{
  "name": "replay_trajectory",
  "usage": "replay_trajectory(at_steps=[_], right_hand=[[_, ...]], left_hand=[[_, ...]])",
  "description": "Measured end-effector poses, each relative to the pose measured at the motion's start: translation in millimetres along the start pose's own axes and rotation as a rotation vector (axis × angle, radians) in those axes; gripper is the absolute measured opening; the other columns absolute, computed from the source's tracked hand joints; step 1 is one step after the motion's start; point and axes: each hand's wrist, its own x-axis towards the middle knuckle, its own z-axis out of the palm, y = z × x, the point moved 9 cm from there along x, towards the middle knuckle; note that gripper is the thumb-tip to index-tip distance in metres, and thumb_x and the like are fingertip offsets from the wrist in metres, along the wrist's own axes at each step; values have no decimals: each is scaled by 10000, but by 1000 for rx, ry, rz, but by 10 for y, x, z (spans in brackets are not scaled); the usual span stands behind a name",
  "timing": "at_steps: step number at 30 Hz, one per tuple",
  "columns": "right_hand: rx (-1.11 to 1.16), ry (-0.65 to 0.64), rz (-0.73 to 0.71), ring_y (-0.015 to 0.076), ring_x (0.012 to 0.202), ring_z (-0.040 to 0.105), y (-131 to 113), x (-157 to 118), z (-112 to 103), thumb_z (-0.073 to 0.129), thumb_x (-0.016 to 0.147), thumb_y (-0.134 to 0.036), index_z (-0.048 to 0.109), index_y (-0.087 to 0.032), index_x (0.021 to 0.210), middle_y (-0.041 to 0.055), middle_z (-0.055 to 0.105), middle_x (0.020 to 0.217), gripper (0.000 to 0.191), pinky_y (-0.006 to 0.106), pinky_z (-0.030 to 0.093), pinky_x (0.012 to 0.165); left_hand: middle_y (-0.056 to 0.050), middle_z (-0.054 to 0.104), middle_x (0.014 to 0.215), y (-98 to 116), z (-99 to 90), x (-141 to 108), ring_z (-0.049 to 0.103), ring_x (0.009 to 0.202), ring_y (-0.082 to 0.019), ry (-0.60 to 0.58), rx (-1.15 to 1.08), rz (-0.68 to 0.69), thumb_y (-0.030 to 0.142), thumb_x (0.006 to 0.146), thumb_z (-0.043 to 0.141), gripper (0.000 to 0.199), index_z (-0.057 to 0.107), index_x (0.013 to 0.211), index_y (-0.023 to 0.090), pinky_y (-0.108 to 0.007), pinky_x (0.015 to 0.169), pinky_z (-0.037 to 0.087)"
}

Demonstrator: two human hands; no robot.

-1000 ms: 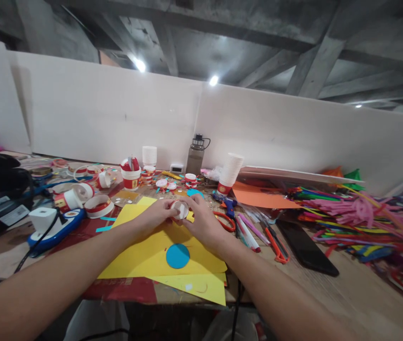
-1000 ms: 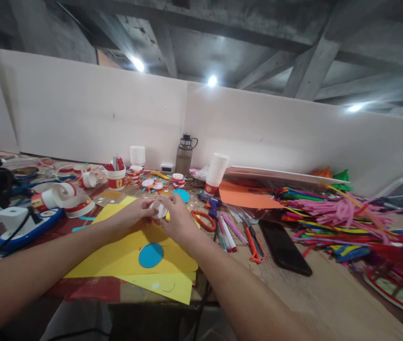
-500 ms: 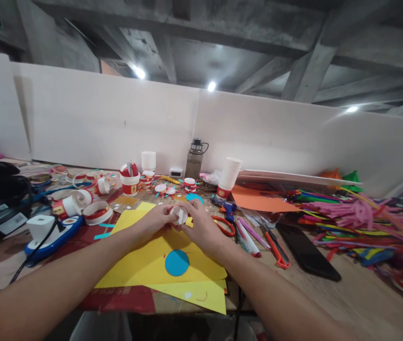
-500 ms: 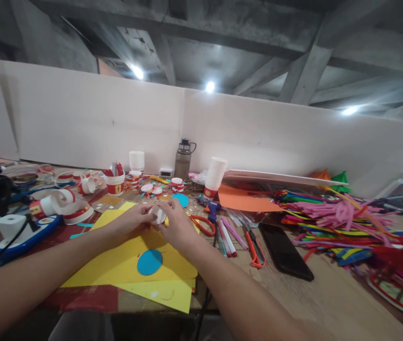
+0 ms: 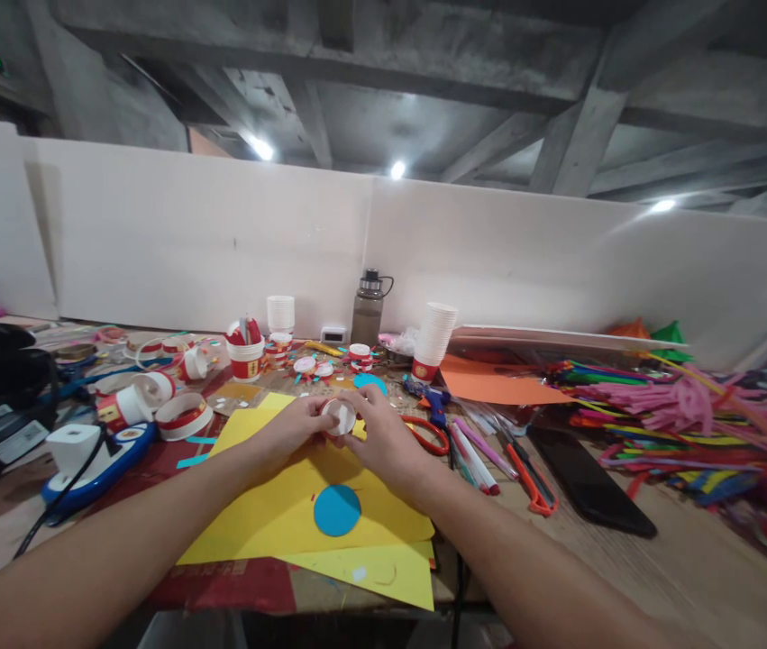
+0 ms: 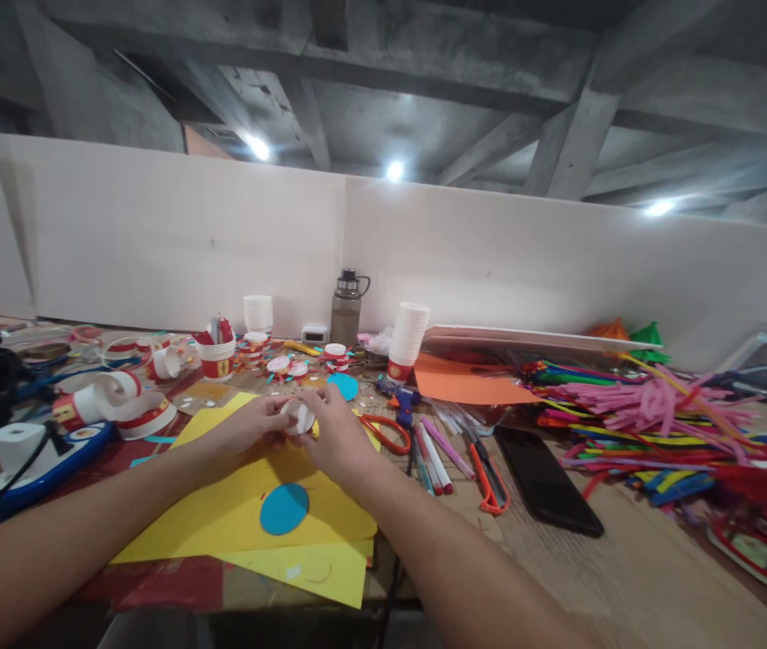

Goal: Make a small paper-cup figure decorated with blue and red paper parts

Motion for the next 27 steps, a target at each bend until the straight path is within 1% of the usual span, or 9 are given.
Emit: replay_trajectory(at_steps=[3,6,9,12,15,18,22,25,27], right_hand=[[1,9,3,189,981,545,3,3,-8,688,757,-118,553,-243,1219,71,494,1106,497,371,495,887],[0,25,-1,192,986,539,-18,12,-39,681,746,-95,549,-246,1230,74,494,1110,524,378,497,886],[24,44,22,190,962,544,-47,31,-102,691,739,-105,567,-250,1201,69,500,1095,500,372,512,848],[65,59,95,189,929,552,-42,49,-169,720,725,-136,592,-243,1147,62,516,1074,453,363,525,809],[110,63,158,196,920,559,-20,53,-200,732,707,-137,592,-232,1142,64,532,1064,467,373,532,802],[159,65,167,195,928,566,-25,53,-206,719,703,-121,578,-236,1158,62,544,1078,490,372,538,795],[206,67,147,179,912,570,-80,58,-224,722,688,-134,581,-220,1117,56,545,1085,460,343,543,764],[224,84,114,178,945,564,-145,61,-265,697,693,-140,570,-217,1113,56,540,1107,446,331,540,770],[223,91,101,175,952,563,-170,61,-285,681,700,-139,563,-211,1112,57,539,1107,435,326,536,776]], left_hand=[[-59,680,816,27,24,-16,609,607,-104,-15,-11,1,206,709,687,310,681,1011,138,-182,482,343],[-60,677,821,69,48,-49,602,617,-98,-29,-48,-16,242,710,719,281,683,968,137,-178,495,352],[-54,671,853,126,63,-84,603,643,-102,-43,-131,-36,317,738,730,302,672,983,150,-184,514,387],[-38,662,844,151,33,-93,596,651,-108,-35,-250,-59,418,784,698,329,649,997,173,-205,543,432],[-36,663,830,131,44,-80,603,661,-117,-95,-329,-77,453,801,682,334,629,988,181,-218,566,451],[-65,680,883,93,60,-74,623,698,-128,-146,-364,-80,446,819,669,349,624,1033,174,-228,598,468],[-68,684,915,29,59,-86,624,712,-124,-138,-442,-119,433,784,713,379,630,1046,172,-235,652,496],[-71,683,942,39,54,-85,622,732,-126,-143,-449,-111,428,743,753,418,638,1054,172,-232,660,499],[-66,678,917,47,42,-73,616,737,-126,-148,-440,-102,437,722,769,431,646,1035,168,-228,656,493]])
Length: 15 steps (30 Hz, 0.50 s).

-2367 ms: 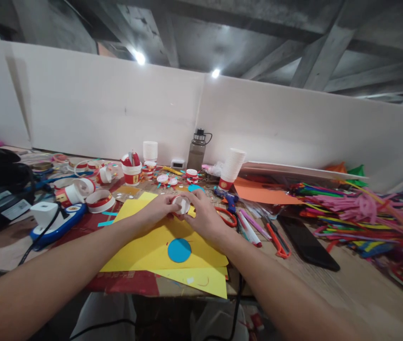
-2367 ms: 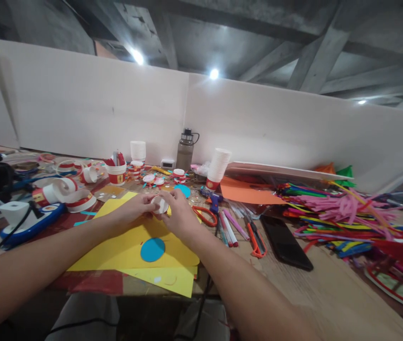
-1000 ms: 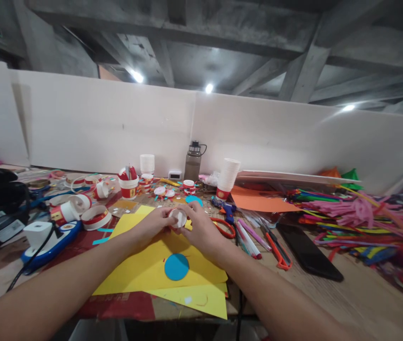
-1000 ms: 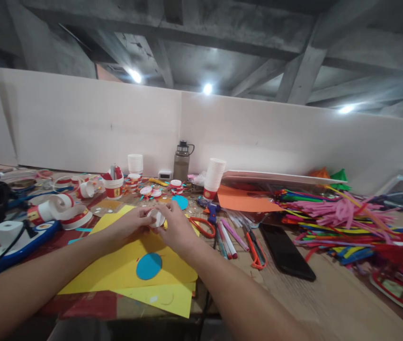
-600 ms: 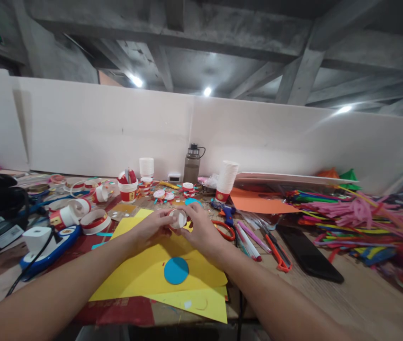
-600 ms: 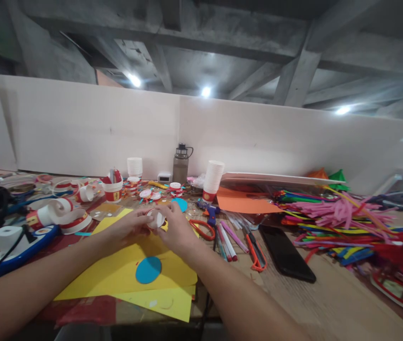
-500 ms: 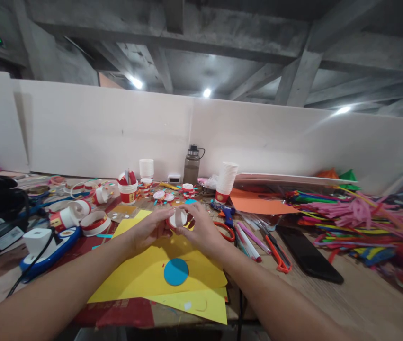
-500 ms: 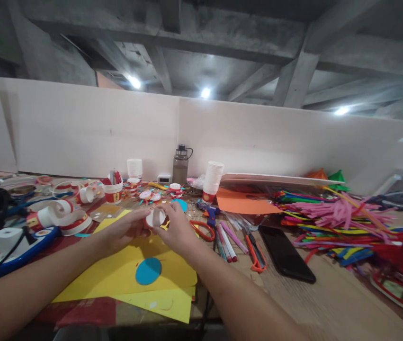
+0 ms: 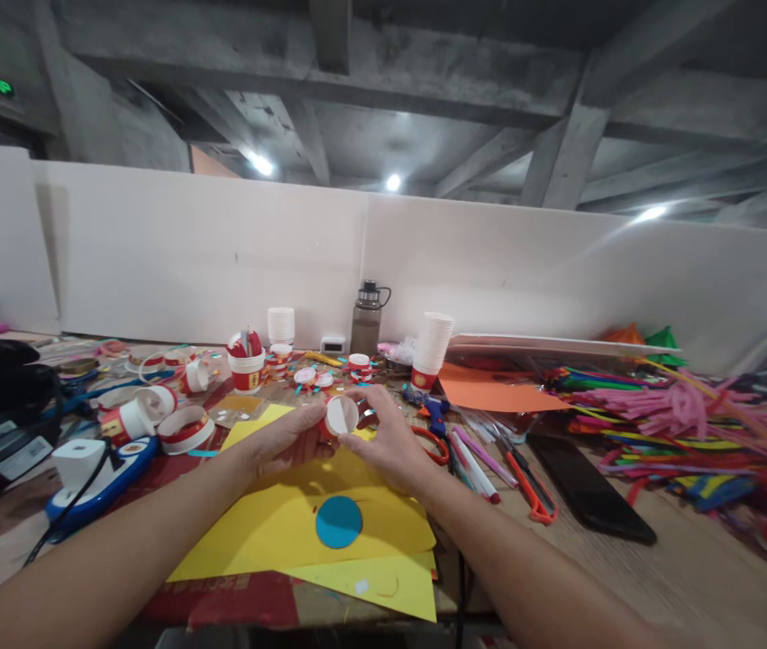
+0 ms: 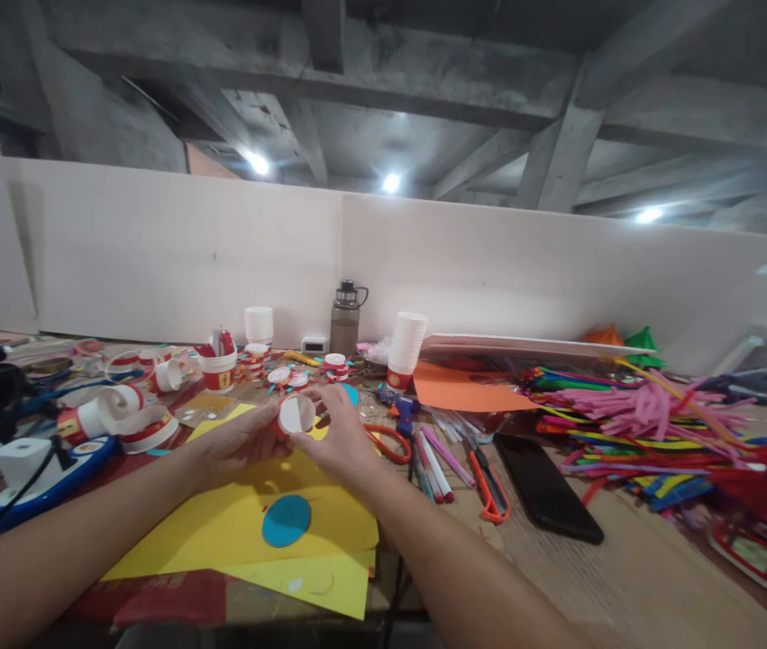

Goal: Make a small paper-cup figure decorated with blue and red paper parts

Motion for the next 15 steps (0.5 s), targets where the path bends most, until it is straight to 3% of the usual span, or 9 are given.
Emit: replay_trajectory(at_steps=[8,15], right_hand=[[-85,-3,-47,173,907,555,-43,-1,-14,672,714,-150,553,-210,1103,60,554,1075,411,322,514,773],[-157,31,-111,190,951,543,-133,-5,-55,664,724,-136,556,-190,1128,80,549,1079,422,331,498,794]], left_hand=[[-40,659,892,9,-63,32,597,732,-112,17,16,3,456,668,806,464,663,1012,181,-221,650,488],[-19,660,837,46,-116,24,602,690,-107,86,33,14,435,725,768,386,646,986,179,-230,641,503]])
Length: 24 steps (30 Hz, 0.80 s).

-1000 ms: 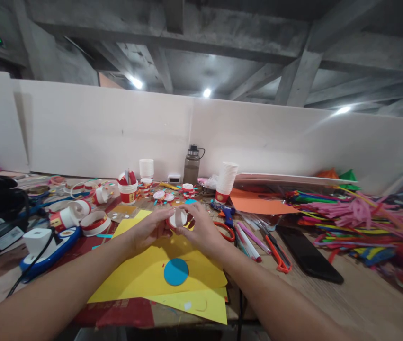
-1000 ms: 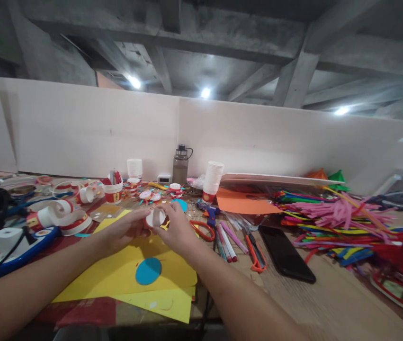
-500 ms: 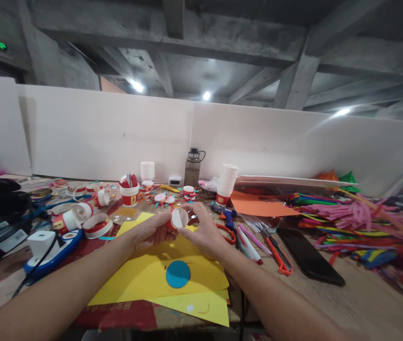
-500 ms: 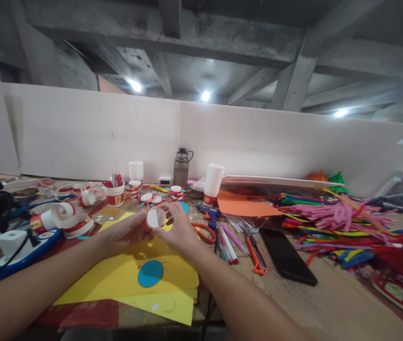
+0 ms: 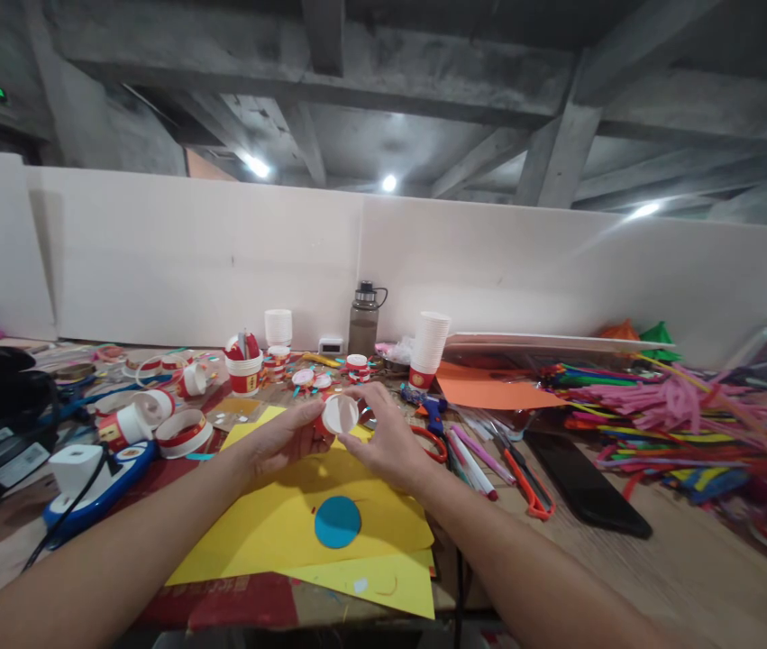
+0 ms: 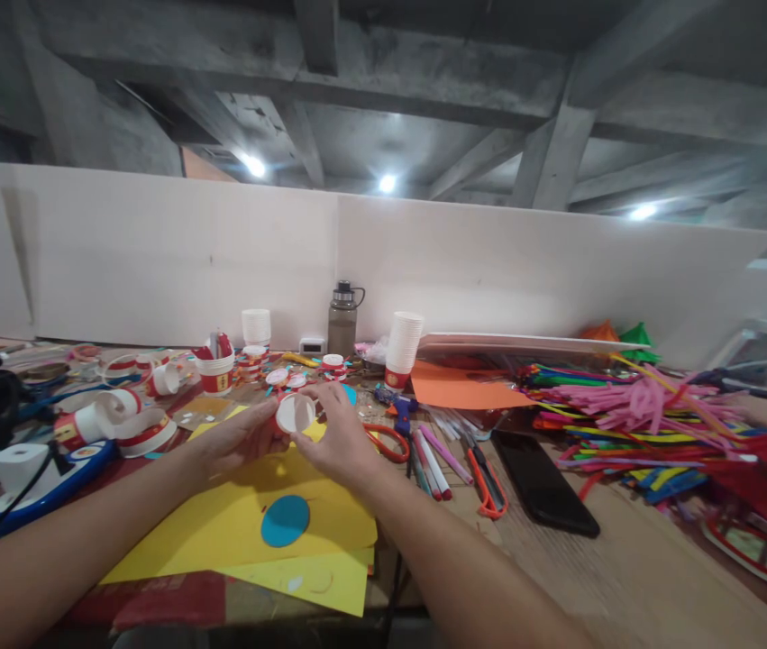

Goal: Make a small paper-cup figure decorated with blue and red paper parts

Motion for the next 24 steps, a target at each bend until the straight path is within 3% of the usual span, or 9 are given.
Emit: replay_trajectory(at_steps=[5,9,15,24], right_hand=[[6,6,40,211,1050,536,83,11,-5,675,728,-171,553,-200,1128,83,563,1125,419,334,494,825],[-48,-75,91,205,1009,548,224,-12,107,685,743,-214,563,-193,1135,84,568,1116,412,343,476,848],[-151,-302,88,204,976,556,337,-137,396,679,770,-237,614,-190,1067,73,597,1067,308,329,451,840],[-210,-454,92,217,1014,578,332,-196,509,651,818,-270,640,-203,1094,82,616,1101,284,324,442,837]], left_hand=[[-14,684,869,178,-141,30,615,645,-98,109,-40,85,370,727,780,351,638,989,185,-227,608,515],[-25,686,788,426,-343,3,626,623,-120,241,-95,204,344,742,767,293,641,924,153,-226,548,503],[-8,665,740,730,-430,-57,609,605,-117,245,-177,336,372,711,786,328,634,904,155,-231,547,490],[-36,671,789,813,-264,-93,605,619,-112,163,-128,338,498,661,794,448,622,892,154,-209,531,469]])
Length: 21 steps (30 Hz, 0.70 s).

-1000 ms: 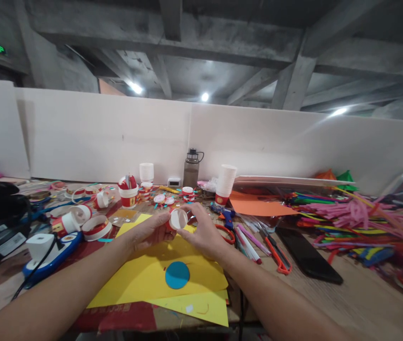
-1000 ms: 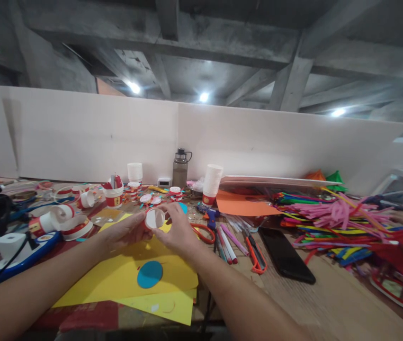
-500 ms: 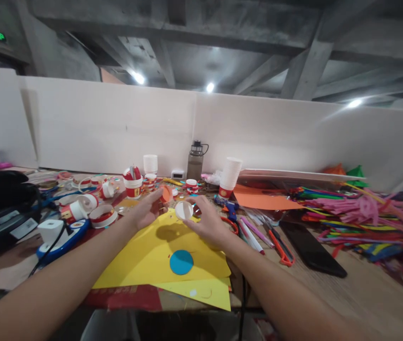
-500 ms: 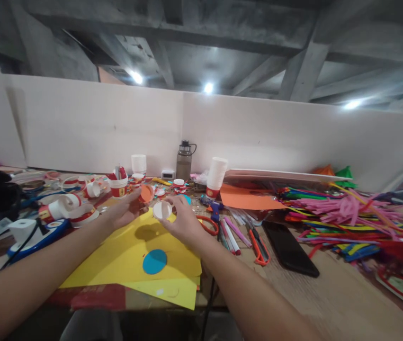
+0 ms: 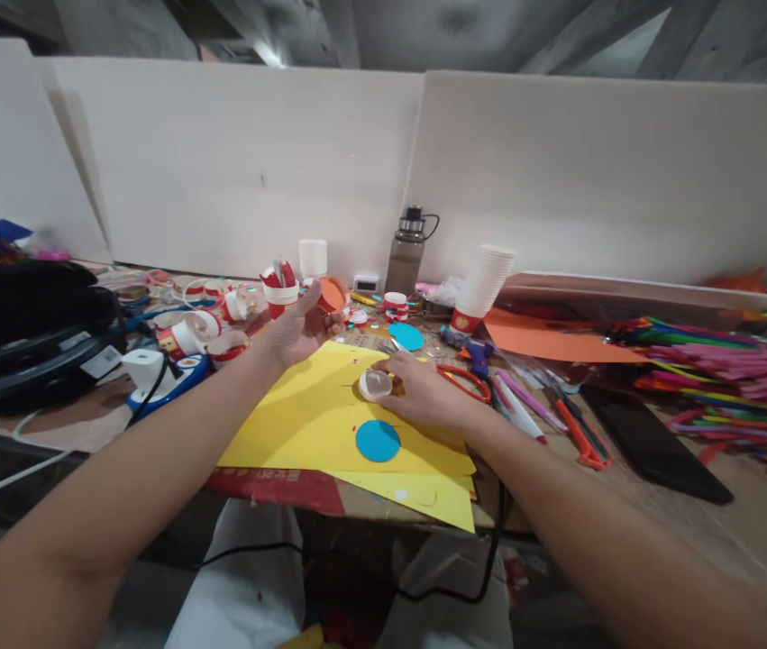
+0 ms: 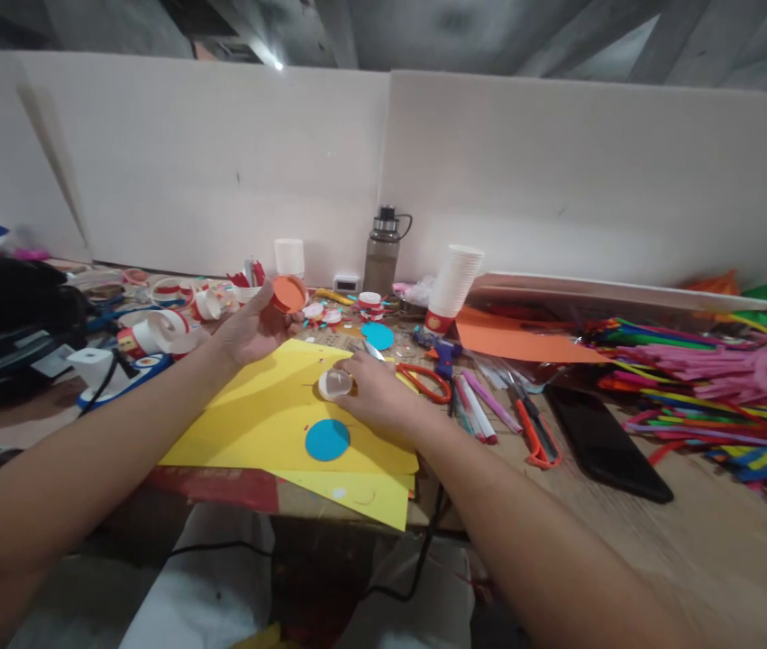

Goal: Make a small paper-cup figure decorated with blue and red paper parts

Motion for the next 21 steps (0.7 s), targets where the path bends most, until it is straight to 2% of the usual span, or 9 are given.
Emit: replay_trajectory(at_steps=[5,8,13,16,18,21], right_hand=[[-81,-41,-5,247,1040,584,-21,12,26,618,846,-290,653,-218,1087,81,639,1105,254,388,411,891],[-117,-54,16,266,1070,583,-16,13,34,606,858,-298,642,-231,1128,86,643,1117,280,419,402,913],[-152,-37,56,318,1147,549,4,24,1,622,848,-428,622,-230,1208,128,609,1214,411,455,413,930],[-139,50,79,325,1161,542,47,46,-60,611,852,-457,612,-207,1231,144,588,1263,454,457,423,934],[-131,136,57,314,1150,548,55,61,-117,608,861,-421,625,-208,1198,132,605,1235,399,466,418,946],[-115,272,20,291,1098,572,56,65,-233,629,852,-347,641,-200,1130,115,638,1139,315,457,428,936]], left_hand=[[-48,674,776,69,50,-8,574,567,-96,-2,14,22,664,708,658,570,639,971,158,-213,530,471],[-56,676,777,182,39,4,568,559,-96,-4,-11,59,725,731,574,610,655,959,165,-222,524,472],[-57,667,735,575,-8,-34,536,533,-97,19,-119,169,767,752,497,644,684,943,181,-229,482,448],[-48,682,751,780,-45,-78,555,549,-106,68,-126,257,743,754,530,605,691,1010,220,-230,478,428],[-48,682,758,740,-46,-74,562,552,-101,77,-96,240,726,758,546,593,688,1022,214,-229,489,430],[-42,670,761,443,22,-41,564,558,-94,11,-35,156,662,766,603,540,669,1019,190,-226,510,443]])
